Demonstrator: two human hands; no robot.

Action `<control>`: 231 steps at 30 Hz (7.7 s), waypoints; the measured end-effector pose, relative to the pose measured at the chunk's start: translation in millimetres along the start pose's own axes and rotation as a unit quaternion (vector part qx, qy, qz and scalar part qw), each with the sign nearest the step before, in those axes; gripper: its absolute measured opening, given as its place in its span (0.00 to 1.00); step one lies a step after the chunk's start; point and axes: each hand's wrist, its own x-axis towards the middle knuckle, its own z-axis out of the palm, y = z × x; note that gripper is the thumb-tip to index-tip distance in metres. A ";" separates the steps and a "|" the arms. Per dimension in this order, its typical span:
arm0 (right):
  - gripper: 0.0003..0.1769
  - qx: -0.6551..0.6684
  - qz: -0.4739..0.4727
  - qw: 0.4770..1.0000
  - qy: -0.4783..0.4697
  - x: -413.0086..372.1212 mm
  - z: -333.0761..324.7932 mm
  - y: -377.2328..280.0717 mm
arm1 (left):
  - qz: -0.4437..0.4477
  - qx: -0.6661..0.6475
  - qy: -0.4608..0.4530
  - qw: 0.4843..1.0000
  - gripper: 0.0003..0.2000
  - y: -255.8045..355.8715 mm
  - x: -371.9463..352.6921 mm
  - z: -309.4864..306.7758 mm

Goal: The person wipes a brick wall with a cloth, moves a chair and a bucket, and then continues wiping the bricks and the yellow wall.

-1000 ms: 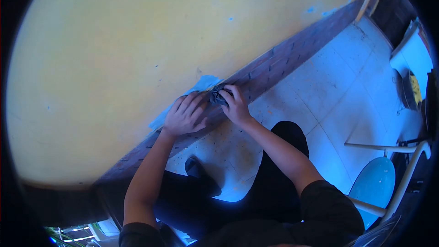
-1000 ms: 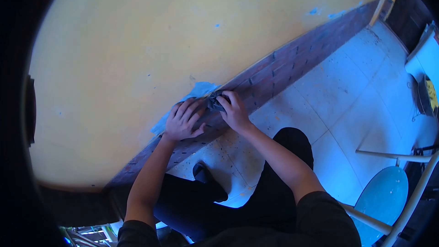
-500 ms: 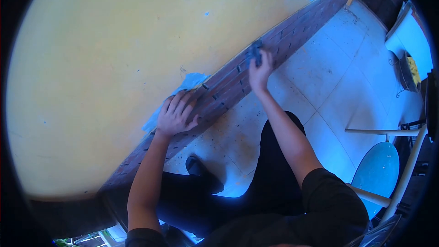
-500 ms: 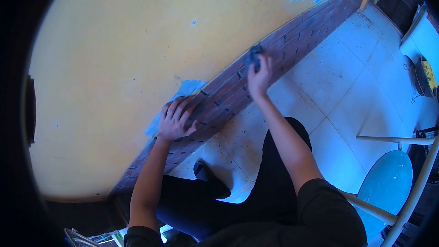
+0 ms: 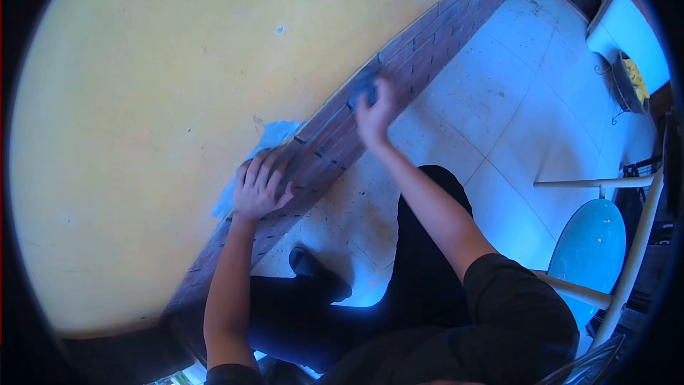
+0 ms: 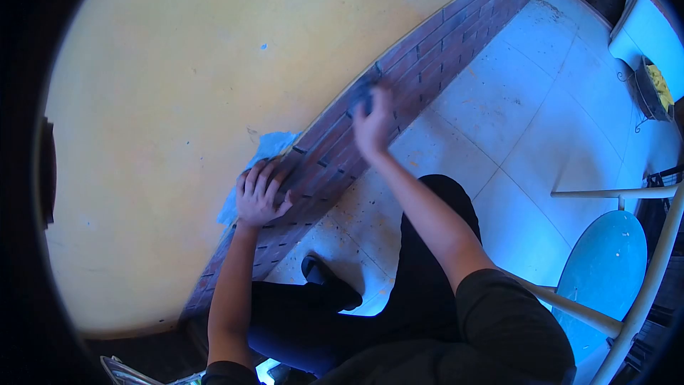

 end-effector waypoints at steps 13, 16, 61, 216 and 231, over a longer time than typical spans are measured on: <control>0.15 0.143 0.188 0.965 -0.117 -80.5 19.0 -2.4 | -0.006 -0.005 -0.004 1.000 0.20 1.3 -0.1 0.2; 0.16 0.145 0.179 0.964 -0.129 -98.5 21.6 -16.6 | -0.010 0.000 0.008 1.000 0.19 1.6 -0.7 1.6; 0.34 0.016 0.065 0.996 0.061 38.0 16.9 34.3 | -0.004 -0.029 0.005 1.000 0.22 0.0 -2.5 2.1; 0.25 -0.021 0.366 0.929 0.045 -172.1 70.5 234.5 | -0.129 -0.359 0.017 0.924 0.24 93.8 37.1 74.0; 0.25 0.044 0.471 0.872 -0.128 -353.6 109.6 134.8 | -0.242 -0.535 0.073 0.806 0.06 91.3 21.3 74.3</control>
